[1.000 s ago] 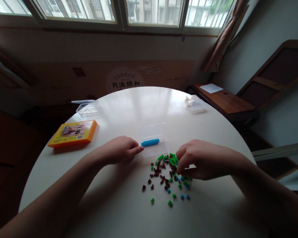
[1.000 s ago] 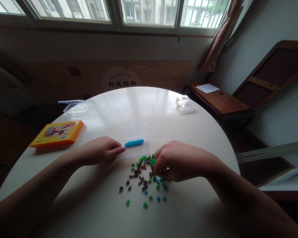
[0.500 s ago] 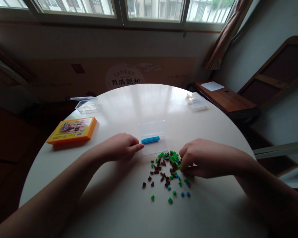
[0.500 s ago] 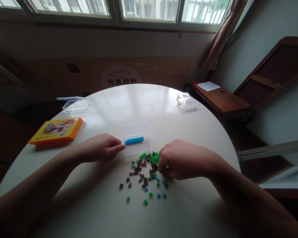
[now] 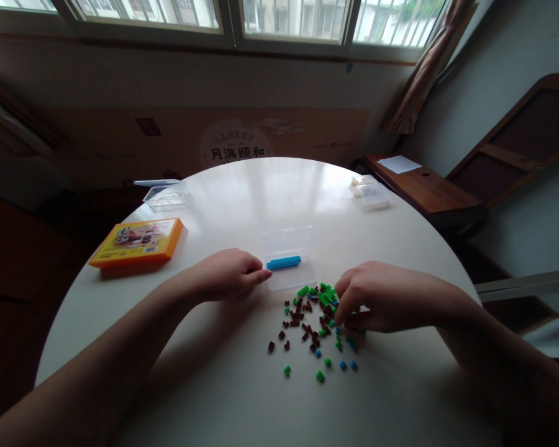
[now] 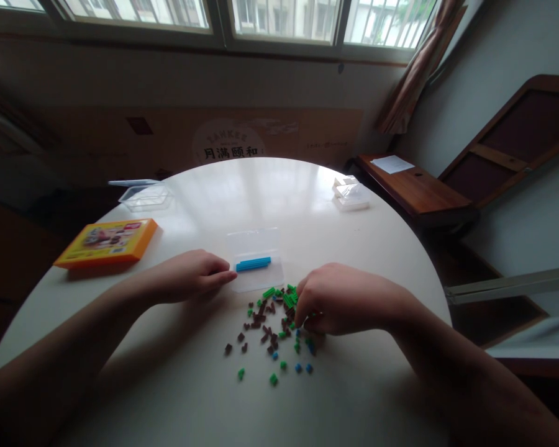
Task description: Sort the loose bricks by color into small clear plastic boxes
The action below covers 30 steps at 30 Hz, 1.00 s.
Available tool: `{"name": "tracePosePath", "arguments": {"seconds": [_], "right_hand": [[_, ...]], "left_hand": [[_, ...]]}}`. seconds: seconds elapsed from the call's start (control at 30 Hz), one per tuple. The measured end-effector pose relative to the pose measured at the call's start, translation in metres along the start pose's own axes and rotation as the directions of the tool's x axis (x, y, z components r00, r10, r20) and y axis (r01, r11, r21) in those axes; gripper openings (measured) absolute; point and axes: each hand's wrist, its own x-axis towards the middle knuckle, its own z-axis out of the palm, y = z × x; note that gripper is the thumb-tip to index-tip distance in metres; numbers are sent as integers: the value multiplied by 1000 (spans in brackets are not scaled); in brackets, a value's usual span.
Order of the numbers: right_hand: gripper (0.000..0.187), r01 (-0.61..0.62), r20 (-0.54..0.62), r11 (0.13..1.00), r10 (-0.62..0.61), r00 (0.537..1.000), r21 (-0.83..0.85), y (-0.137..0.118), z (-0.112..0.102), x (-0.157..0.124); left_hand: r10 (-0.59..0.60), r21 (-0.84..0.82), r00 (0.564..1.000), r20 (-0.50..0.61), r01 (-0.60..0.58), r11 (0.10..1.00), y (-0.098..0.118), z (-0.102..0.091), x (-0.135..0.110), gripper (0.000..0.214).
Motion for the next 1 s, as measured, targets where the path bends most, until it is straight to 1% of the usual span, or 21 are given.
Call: {"name": "tracePosePath", "arguments": {"seconds": [0.13, 0.3, 0.47, 0.7, 0.8, 0.9, 0.93, 1.0], "right_hand": [[22, 45, -13, 999, -45, 999, 13, -3, 1, 1], [21, 81, -13, 996, -81, 997, -22, -6, 5, 6], [18, 86, -19, 996, -87, 996, -29, -4, 10, 9], [11, 66, -32, 994, -69, 997, -89, -4, 15, 13], [14, 85, -29, 996, -86, 996, -34, -6, 13, 13], [17, 124, -29, 986, -122, 992, 111, -8, 8, 13], [17, 130, -54, 978, -122, 991, 163, -8, 6, 13], [15, 110, -157, 965, -74, 985, 237, -5, 5, 16]], "left_hand": [[0, 11, 1000, 9, 0, 1000, -1, 0, 1, 51], [8, 16, 1000, 0, -8, 1000, -2, 1, 1, 51], [7, 1, 1000, -10, -7, 1000, 0, 0, -1, 52], [14, 7, 999, -30, -13, 1000, 0, 0, -2, 52], [22, 7, 999, -35, -21, 1000, 0, 1, -2, 52], [28, 7, 999, -35, -28, 1000, -1, 2, -1, 52], [31, 6, 999, -38, -31, 1000, -2, 2, -1, 52], [37, 1, 998, -44, -37, 999, -2, 2, -1, 52]]}}
